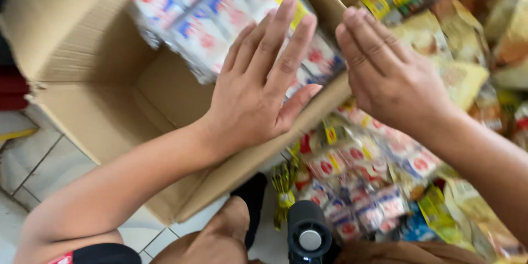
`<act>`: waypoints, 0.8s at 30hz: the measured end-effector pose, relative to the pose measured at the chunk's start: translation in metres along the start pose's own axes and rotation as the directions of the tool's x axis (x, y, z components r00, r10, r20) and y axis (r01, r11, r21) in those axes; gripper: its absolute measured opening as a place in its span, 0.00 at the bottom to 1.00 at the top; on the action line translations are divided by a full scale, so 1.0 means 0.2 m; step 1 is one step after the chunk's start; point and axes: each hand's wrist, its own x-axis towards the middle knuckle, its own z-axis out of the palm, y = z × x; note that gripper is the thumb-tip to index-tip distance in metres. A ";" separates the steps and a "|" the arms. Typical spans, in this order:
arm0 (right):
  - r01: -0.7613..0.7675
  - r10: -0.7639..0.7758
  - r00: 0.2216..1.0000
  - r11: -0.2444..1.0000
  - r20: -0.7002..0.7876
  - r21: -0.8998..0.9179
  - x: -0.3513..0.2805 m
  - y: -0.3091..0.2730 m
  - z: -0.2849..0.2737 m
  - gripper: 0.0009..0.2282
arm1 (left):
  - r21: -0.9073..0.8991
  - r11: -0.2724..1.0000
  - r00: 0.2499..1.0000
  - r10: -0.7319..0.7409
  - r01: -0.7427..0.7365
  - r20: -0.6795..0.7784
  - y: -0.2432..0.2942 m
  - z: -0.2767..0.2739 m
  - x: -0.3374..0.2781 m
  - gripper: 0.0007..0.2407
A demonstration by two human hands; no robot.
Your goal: The person packs seasoning and creamer packets into cardboard boxes while sorting them from a pile on the floor.
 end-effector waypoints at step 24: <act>-0.576 0.535 0.714 0.816 0.453 -0.056 -1.70 -0.27 0.30 0.29 | -0.539 0.837 0.852 0.209 0.099 0.481 0.97 1.50 -0.40 0.25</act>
